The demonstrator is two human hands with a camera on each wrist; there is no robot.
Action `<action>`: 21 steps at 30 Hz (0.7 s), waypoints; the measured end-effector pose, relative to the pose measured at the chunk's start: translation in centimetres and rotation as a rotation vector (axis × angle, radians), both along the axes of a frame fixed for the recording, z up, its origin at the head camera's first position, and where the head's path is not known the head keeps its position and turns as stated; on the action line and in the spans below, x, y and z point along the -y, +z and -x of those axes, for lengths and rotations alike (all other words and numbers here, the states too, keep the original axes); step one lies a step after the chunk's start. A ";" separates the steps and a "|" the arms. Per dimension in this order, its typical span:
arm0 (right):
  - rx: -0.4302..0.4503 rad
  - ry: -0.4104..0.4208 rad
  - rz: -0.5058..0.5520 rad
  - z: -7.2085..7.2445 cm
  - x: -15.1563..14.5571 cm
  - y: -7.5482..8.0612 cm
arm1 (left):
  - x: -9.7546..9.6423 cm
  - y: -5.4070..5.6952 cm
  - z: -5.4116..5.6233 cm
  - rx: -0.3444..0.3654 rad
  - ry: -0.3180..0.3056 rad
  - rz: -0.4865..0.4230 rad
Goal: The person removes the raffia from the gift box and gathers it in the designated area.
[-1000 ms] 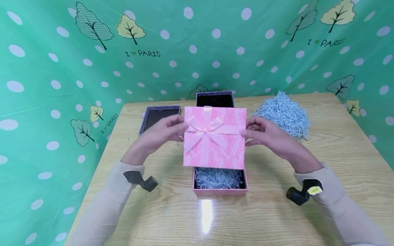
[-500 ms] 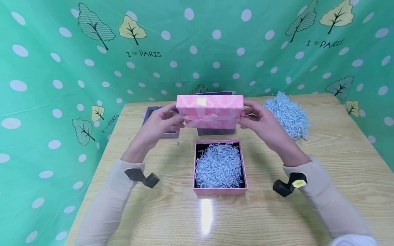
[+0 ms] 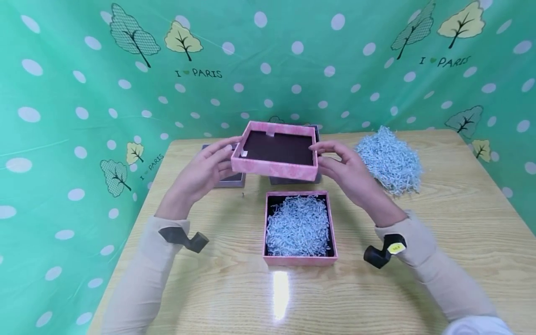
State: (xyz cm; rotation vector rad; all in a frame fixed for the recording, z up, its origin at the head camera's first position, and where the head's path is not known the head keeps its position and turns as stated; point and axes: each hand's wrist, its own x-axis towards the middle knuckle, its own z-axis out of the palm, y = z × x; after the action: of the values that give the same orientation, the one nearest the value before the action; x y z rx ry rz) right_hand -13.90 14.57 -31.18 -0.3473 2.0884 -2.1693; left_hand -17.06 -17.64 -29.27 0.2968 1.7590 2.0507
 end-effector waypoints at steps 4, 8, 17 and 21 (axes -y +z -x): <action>0.013 -0.016 0.033 0.2 0.5 -0.1 | 0.4 -0.2 0.1 -0.017 -0.005 -0.011; 0.055 -0.042 0.066 0.5 1.0 -0.1 | 0.8 -0.2 0.1 -0.008 -0.005 -0.034; 0.173 0.077 0.024 1.1 2.3 0.7 | 3.4 -0.5 0.3 -0.026 -0.136 0.007; 0.170 0.130 0.030 0.9 3.6 0.9 | 5.3 -0.8 0.3 -0.062 -0.180 0.066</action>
State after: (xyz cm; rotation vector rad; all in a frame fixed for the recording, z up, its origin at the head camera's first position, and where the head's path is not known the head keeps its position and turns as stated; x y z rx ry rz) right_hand -14.78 10.93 -30.25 -0.2819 1.8907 -2.0793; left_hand -17.38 -22.93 -30.11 0.4842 1.7634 1.8719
